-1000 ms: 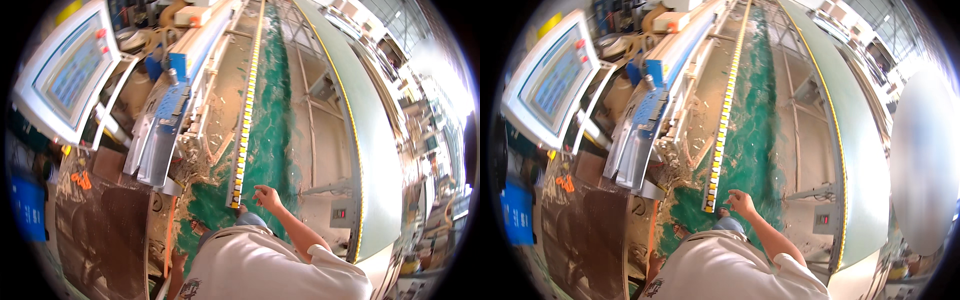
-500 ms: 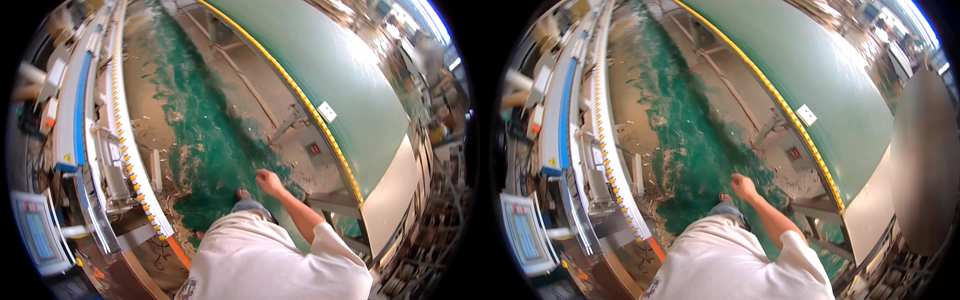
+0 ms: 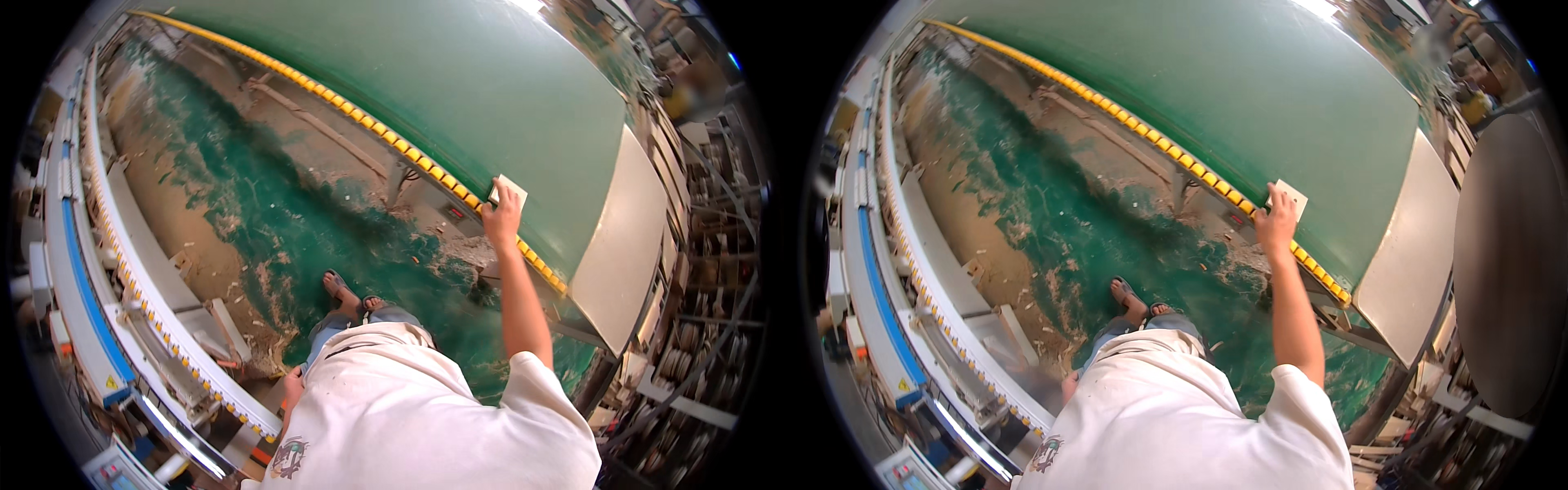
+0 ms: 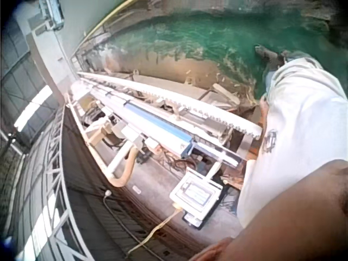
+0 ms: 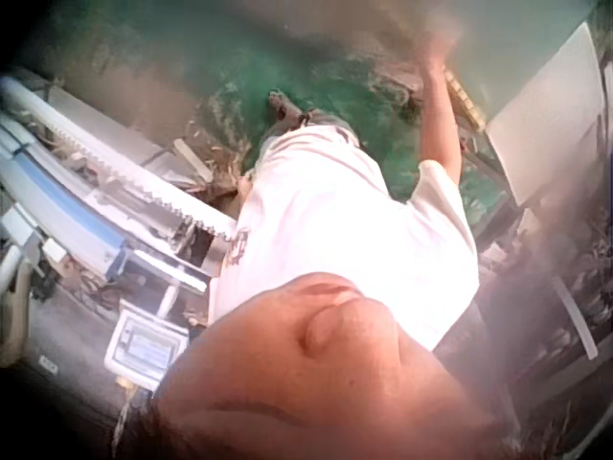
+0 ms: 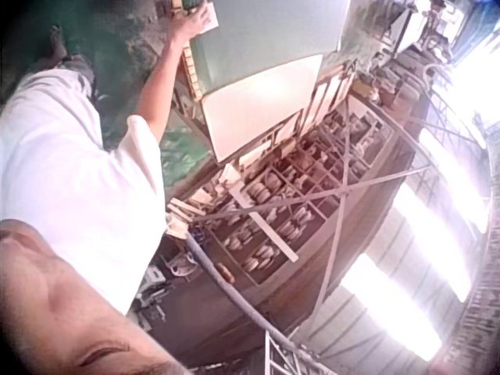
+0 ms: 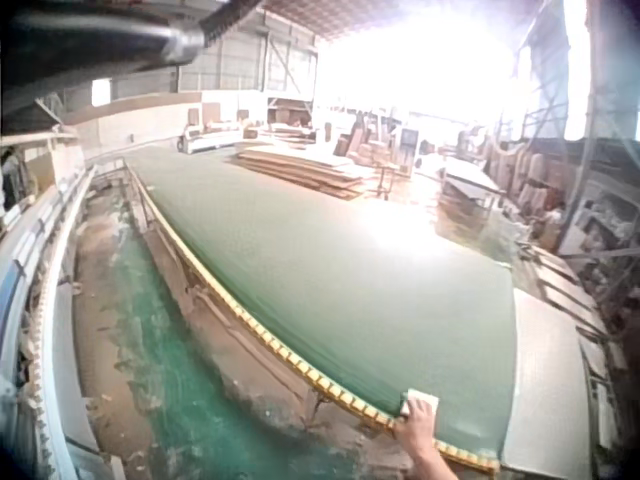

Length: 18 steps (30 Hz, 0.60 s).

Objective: The person gathers wooden blocks from a rack, brings them to a workbench, applies a label to one, and feeds several blocks into a processing machine one by one.

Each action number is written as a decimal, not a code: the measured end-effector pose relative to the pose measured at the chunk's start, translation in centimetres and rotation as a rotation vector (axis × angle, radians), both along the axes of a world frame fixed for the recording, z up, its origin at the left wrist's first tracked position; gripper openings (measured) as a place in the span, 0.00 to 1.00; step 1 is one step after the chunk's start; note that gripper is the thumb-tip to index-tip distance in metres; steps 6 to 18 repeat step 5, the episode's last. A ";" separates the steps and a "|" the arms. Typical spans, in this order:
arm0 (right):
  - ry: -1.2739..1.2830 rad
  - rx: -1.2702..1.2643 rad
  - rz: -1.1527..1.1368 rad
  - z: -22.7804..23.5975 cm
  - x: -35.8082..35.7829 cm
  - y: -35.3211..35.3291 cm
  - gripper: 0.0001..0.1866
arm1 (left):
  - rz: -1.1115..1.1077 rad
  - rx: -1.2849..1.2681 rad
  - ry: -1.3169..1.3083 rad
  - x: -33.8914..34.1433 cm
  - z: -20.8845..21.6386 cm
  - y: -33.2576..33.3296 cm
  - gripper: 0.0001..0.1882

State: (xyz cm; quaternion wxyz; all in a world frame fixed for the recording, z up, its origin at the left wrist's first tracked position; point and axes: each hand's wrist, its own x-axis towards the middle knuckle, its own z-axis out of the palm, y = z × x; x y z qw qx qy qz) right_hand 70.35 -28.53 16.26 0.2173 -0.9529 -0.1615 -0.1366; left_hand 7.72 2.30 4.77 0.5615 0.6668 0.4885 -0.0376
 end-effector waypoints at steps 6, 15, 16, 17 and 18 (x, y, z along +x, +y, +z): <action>0.472 -0.422 -0.049 -0.4 5.5 -10.6 0.52 | -0.041 -0.119 -0.134 3.0 -1.5 6.1 0.22; 0.472 -0.422 -0.049 -0.4 5.5 -10.6 0.52 | -0.041 -0.119 -0.134 3.0 -1.5 6.1 0.22; 0.472 -0.422 -0.049 -0.4 5.5 -10.6 0.52 | -0.041 -0.119 -0.134 3.0 -1.5 6.1 0.22; 0.472 -0.422 -0.049 -0.4 5.5 -10.6 0.52 | -0.041 -0.119 -0.134 3.0 -1.5 6.1 0.22; 0.472 -0.422 -0.049 -0.4 5.5 -10.6 0.52 | -0.041 -0.119 -0.134 3.0 -1.5 6.1 0.22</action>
